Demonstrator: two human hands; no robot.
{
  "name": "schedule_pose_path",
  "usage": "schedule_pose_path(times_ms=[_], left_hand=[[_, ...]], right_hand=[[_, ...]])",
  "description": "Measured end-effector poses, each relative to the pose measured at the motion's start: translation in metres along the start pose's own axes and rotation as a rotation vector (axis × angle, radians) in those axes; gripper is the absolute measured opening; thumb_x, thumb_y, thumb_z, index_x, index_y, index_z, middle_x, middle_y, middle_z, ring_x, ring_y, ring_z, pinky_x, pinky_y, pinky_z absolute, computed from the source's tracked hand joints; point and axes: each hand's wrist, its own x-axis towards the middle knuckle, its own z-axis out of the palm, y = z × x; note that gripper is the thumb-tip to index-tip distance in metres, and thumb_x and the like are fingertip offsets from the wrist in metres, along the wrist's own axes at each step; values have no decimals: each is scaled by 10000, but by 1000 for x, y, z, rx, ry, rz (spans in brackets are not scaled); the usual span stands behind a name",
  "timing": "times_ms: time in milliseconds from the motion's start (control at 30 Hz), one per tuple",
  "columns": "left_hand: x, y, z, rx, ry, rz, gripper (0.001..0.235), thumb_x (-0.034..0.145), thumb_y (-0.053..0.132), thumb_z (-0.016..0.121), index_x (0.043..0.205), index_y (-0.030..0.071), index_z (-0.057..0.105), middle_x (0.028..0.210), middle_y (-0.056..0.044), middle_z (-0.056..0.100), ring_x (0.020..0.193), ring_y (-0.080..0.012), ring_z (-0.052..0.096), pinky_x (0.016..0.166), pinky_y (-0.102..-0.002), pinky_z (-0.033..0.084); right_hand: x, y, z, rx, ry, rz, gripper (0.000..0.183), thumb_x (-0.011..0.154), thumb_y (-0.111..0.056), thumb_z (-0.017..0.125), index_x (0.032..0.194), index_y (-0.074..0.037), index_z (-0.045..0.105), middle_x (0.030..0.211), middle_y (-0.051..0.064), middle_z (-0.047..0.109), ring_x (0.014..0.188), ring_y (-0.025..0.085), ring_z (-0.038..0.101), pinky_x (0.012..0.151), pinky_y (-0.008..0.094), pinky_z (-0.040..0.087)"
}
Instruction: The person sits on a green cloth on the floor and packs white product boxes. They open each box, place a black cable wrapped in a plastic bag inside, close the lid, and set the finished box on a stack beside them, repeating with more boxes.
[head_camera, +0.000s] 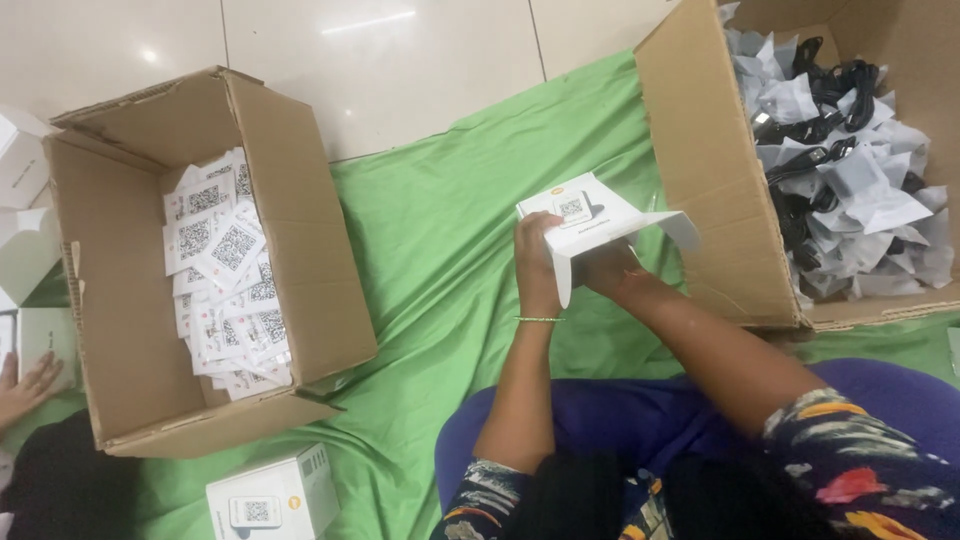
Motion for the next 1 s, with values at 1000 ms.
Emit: schedule_pose_path(times_ms=[1000], left_hand=[[-14,-56,16,-24,-35,73,583,842,-41,710,1362,188,581,1506,-189,482,1414,-396,503,1177,-439,446]], right_hand=[[-46,-27,-66,195,111,57,336,817,-137,728,1147,-82,694,1165,159,706,1126,368,651,971,449,506]])
